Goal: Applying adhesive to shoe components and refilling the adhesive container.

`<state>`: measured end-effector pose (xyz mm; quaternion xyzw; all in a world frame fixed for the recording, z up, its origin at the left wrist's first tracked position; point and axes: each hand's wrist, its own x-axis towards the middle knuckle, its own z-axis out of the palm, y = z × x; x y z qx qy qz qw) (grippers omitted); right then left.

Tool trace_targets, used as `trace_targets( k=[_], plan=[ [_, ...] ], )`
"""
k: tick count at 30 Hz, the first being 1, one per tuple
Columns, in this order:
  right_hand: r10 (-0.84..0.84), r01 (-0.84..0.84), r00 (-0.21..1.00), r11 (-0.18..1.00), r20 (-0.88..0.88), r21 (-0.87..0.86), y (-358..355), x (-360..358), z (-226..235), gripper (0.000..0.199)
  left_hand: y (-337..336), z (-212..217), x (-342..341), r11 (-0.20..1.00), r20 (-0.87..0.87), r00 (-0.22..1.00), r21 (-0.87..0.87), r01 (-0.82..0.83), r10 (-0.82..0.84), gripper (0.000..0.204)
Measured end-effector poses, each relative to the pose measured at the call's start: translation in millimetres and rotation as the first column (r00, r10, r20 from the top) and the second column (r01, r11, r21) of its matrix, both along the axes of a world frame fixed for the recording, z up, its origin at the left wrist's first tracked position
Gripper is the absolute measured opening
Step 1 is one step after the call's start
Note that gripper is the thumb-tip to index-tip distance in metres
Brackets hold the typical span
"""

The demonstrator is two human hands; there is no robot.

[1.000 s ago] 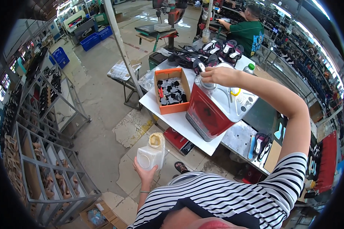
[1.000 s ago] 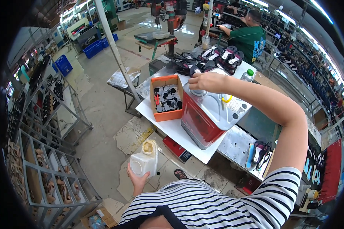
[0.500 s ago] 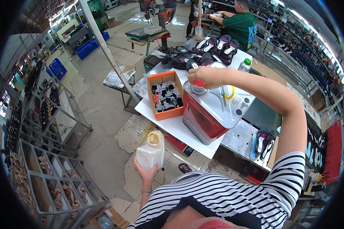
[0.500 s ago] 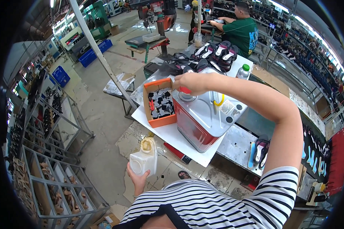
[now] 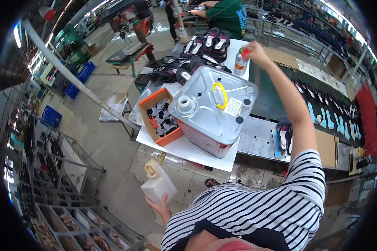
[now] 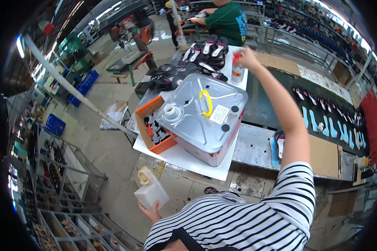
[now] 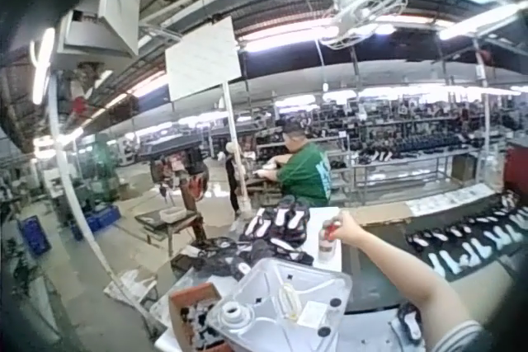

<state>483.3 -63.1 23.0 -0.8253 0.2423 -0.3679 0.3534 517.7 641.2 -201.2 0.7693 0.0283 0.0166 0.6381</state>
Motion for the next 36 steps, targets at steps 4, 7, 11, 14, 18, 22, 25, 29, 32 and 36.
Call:
trace_targets(
  k=[4,7,11,14,18,22,25,29,32,36],
  plan=[
    [-0.35,0.395,0.918,0.84,-0.186,0.372,-25,-34,-184,0.033,0,26,4,0.963,-0.106,0.994,-0.263,-0.054,0.027,0.089],
    [-0.437,0.517,0.856,0.735,-0.276,0.439,-12,-38,-287,0.063,10,34,23,0.956,-0.069,0.997,-0.289,-0.06,0.041,0.083],
    [-0.413,0.486,0.873,0.776,-0.257,0.401,18,-15,-336,0.07,11,58,42,0.98,-0.02,0.999,-0.197,-0.029,0.026,0.076],
    [-0.32,0.434,0.878,0.845,-0.355,0.312,25,-8,-337,0.073,-1,72,44,0.984,0.013,1.0,-0.18,0.012,-0.01,0.075],
    [-0.408,0.434,0.871,0.9,-0.273,0.04,23,-3,-343,0.071,-17,85,34,0.984,0.087,0.994,-0.161,0.079,-0.066,0.067],
    [-0.585,0.541,0.78,0.808,0.221,0.231,41,-41,-261,0.05,-21,87,16,0.987,0.131,0.988,-0.13,0.098,-0.081,0.071],
    [-0.489,0.38,0.641,0.872,0.592,0.309,121,-93,-125,0.031,-28,92,9,0.993,0.152,0.984,-0.06,0.107,-0.096,0.077],
    [0.085,0.015,0.645,0.992,0.76,-0.124,280,-127,-24,0.011,-34,92,13,0.978,0.106,0.975,-0.052,0.203,-0.197,0.082],
    [0.637,-0.731,0.581,0.682,0.507,-0.019,377,-116,-14,0.022,-37,86,25,0.945,0.182,0.935,-0.072,0.32,-0.303,0.083],
    [0.466,-0.491,0.863,0.864,0.196,0.109,464,-31,-103,0.079,-31,83,33,0.896,0.22,0.895,-0.139,0.422,-0.387,0.089]
  ],
)
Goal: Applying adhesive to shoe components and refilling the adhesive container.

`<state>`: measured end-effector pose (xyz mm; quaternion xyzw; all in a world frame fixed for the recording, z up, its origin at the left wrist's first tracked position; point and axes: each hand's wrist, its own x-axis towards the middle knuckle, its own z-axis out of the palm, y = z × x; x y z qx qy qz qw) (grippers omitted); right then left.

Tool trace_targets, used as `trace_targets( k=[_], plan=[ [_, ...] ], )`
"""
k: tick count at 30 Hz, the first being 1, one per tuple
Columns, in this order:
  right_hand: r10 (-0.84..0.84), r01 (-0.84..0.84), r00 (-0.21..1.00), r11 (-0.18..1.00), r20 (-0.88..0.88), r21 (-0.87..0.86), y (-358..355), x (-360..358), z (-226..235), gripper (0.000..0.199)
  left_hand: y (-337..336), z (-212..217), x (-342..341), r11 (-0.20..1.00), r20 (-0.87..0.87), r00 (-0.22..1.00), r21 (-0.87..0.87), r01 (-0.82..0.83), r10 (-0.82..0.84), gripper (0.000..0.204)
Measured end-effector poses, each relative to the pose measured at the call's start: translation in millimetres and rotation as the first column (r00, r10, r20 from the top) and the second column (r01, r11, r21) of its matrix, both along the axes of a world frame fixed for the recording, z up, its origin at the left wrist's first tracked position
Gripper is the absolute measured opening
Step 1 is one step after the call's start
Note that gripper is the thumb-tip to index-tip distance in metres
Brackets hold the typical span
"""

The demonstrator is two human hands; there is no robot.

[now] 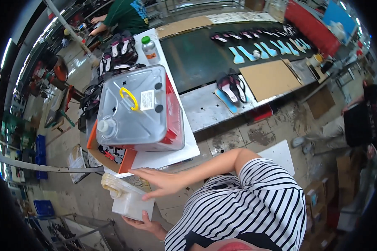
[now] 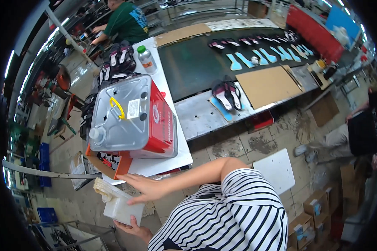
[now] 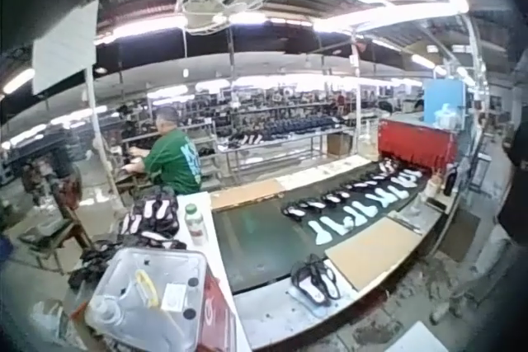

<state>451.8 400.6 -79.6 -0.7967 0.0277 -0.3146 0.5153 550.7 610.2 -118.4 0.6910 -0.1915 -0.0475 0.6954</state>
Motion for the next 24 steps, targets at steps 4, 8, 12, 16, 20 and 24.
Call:
trace_targets(
  k=[4,8,12,16,20,24],
  plan=[
    [0.431,-0.402,0.894,0.656,0.121,0.639,25,30,-9,0.089,5,6,-8,0.988,0.071,0.985,0.004,0.156,-0.156,0.089],
    [0.316,-0.317,0.945,0.835,0.079,0.45,57,34,-29,0.09,27,12,-8,0.976,0.129,0.967,0.035,0.215,-0.218,0.095],
    [0.205,-0.2,0.979,0.929,0.019,0.312,83,31,-34,0.09,53,-7,9,0.958,-0.05,0.963,0.099,0.269,-0.265,0.11],
    [0.27,-0.231,0.959,0.918,-0.084,0.322,84,36,-39,0.083,58,-7,18,0.947,-0.156,0.936,0.017,0.322,-0.316,0.101],
    [-0.28,0.301,0.954,0.873,0.111,-0.384,6,48,12,0.045,69,-13,16,0.974,-0.428,0.875,-0.099,0.205,-0.227,0.094],
    [-0.825,0.819,0.54,0.47,0.167,-0.329,-119,32,92,0.043,71,-41,14,0.987,-0.297,0.943,-0.092,0.131,-0.153,0.097]
  ],
)
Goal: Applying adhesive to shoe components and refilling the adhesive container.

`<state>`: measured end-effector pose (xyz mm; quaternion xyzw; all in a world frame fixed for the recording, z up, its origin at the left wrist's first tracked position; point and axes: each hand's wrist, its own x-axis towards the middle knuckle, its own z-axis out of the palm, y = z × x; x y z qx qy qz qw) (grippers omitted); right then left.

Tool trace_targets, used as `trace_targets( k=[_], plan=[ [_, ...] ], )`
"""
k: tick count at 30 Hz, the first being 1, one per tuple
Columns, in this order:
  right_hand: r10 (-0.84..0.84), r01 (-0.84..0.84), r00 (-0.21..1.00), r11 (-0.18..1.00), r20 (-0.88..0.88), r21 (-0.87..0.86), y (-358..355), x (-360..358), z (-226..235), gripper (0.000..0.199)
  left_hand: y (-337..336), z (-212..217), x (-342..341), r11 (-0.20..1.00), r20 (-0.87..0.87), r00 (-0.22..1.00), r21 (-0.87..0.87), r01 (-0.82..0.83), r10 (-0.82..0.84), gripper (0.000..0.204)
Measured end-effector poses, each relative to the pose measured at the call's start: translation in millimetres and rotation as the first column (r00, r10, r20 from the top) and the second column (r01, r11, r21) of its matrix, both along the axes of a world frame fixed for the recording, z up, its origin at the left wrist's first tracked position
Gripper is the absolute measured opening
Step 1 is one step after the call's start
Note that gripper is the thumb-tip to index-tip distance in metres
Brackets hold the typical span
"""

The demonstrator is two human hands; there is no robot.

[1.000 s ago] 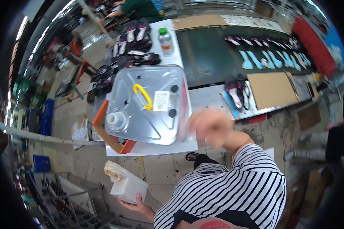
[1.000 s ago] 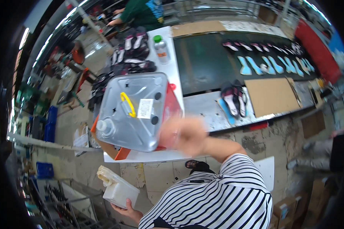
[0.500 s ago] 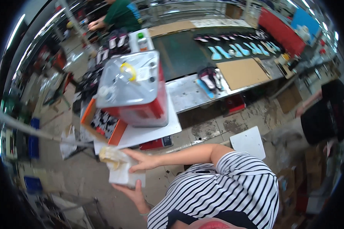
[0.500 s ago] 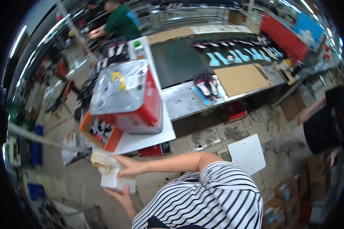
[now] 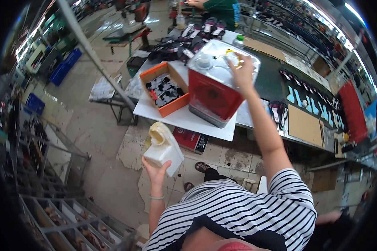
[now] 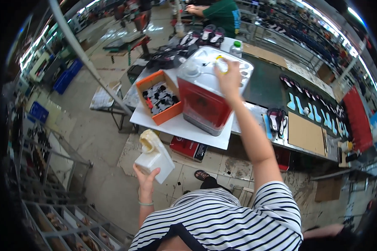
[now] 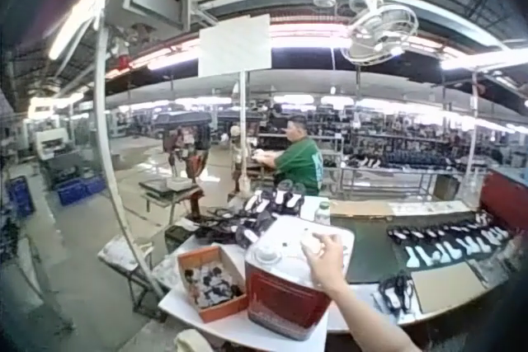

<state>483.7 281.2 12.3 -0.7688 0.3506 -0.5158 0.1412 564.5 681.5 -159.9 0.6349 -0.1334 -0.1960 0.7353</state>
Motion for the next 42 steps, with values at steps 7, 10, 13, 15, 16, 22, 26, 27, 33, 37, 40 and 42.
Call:
trace_targets(
  k=[7,10,13,15,16,22,26,27,33,37,40,42],
  plan=[
    [0.237,-0.492,0.871,0.454,0.431,0.743,-80,21,17,0.044,-14,-39,-2,0.971,0.146,0.985,0.209,-0.119,0.089,0.1],
    [0.246,-0.549,0.836,0.406,0.491,0.731,-97,25,20,0.043,-24,-47,-6,0.963,0.109,0.983,0.208,-0.17,0.15,0.102],
    [0.28,-0.515,0.857,0.499,0.433,0.697,-106,25,22,0.044,-33,-51,-11,0.953,0.092,0.973,0.2,-0.225,0.211,0.105],
    [0.33,-0.504,0.864,0.546,0.381,0.67,-119,27,26,0.042,-39,-56,-13,0.945,0.103,0.969,0.217,-0.244,0.227,0.108],
    [0.334,-0.477,0.879,0.591,0.341,0.651,-130,29,25,0.042,-42,-59,-14,0.941,0.132,0.96,0.206,-0.269,0.246,0.11],
    [0.475,-0.497,0.854,0.624,0.212,0.602,-182,13,31,0.044,-47,-57,-25,0.894,0.177,0.934,0.281,-0.349,0.309,0.113],
    [0.47,-0.532,0.84,0.617,0.271,0.579,-163,-6,19,0.042,-42,-70,-33,0.836,0.219,0.914,0.372,-0.402,0.342,0.114],
    [0.487,-0.54,0.832,0.606,0.264,0.584,-157,-7,18,0.042,-40,-68,-34,0.833,0.23,0.917,0.39,-0.393,0.325,0.113],
    [0.528,-0.663,0.749,0.597,0.4,0.452,-126,-5,9,0.037,-18,-57,-37,0.675,0.365,0.913,0.628,-0.387,0.184,0.11],
    [0.563,-0.664,0.746,0.673,0.356,0.325,-92,-13,5,0.031,-6,-50,-35,0.661,0.456,0.885,0.637,-0.397,0.092,0.11],
    [0.543,-0.641,0.759,0.721,0.36,0.264,-51,-22,1,0.029,0,-46,-31,0.669,0.394,0.919,0.685,-0.289,-0.006,0.11],
    [0.548,-0.647,0.749,0.726,0.371,0.234,-19,-27,0,0.027,3,-41,-32,0.707,0.41,0.907,0.669,-0.229,-0.095,0.111]
  ],
)
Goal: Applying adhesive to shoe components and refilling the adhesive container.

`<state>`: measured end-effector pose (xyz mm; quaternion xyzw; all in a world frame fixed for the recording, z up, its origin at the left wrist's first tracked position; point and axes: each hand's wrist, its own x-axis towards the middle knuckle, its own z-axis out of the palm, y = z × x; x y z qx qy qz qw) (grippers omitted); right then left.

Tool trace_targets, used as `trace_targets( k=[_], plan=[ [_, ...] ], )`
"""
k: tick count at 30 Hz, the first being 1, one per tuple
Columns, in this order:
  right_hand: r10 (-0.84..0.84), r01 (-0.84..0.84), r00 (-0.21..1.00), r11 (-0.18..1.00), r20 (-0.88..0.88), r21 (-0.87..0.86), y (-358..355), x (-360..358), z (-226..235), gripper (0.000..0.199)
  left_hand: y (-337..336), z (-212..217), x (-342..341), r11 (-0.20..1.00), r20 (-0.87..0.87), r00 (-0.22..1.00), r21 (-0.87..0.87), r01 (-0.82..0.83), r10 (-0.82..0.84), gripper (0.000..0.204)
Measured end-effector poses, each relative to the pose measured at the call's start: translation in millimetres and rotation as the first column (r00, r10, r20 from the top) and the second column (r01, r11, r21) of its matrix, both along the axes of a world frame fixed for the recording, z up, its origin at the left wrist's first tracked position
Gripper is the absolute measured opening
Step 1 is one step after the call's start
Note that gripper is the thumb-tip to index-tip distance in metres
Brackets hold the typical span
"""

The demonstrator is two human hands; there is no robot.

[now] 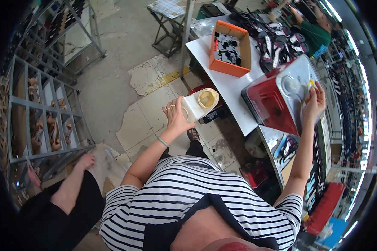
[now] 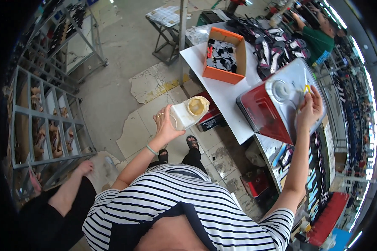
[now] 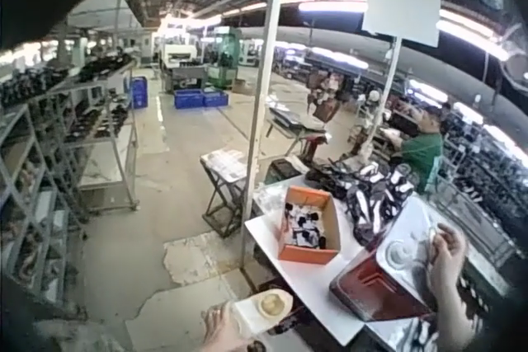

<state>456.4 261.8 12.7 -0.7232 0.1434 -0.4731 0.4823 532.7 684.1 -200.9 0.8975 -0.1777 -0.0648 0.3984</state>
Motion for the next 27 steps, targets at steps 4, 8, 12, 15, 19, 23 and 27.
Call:
trace_targets(
  k=[4,8,12,15,19,23,27],
  plan=[
    [-0.002,0.001,0.999,1.0,0.046,0.022,46,-13,-8,0.024,1,5,-10,0.991,0.02,0.99,0.006,0.137,-0.137,0.113],
    [-0.025,0.024,0.997,1.0,0.076,0.011,90,-27,-15,0.026,-2,-4,-23,0.975,0.005,0.975,0.011,0.223,-0.223,0.114],
    [0.007,-0.02,0.993,0.993,0.115,0.118,135,-37,-21,0.029,9,-7,-34,0.968,-0.014,0.968,0.013,0.251,-0.25,0.115],
    [0.041,-0.071,0.99,0.972,0.135,0.224,163,-38,-22,0.032,20,-8,-39,0.964,-0.036,0.963,-0.022,0.267,-0.267,0.114],
    [0.004,-0.013,1.0,0.908,0.023,0.418,201,-49,-15,0.031,41,-12,-47,0.965,-0.06,0.964,-0.015,0.26,-0.261,0.113],
    [0.176,-0.109,0.983,0.795,-0.055,0.597,219,-65,-16,0.029,63,-20,-52,0.983,-0.089,0.979,-0.031,0.183,-0.186,0.112],
    [0.248,-0.105,0.96,0.745,-0.127,0.659,232,-76,-25,0.029,85,-7,-63,0.991,-0.092,0.987,0.011,0.131,-0.129,0.109]
  ],
)
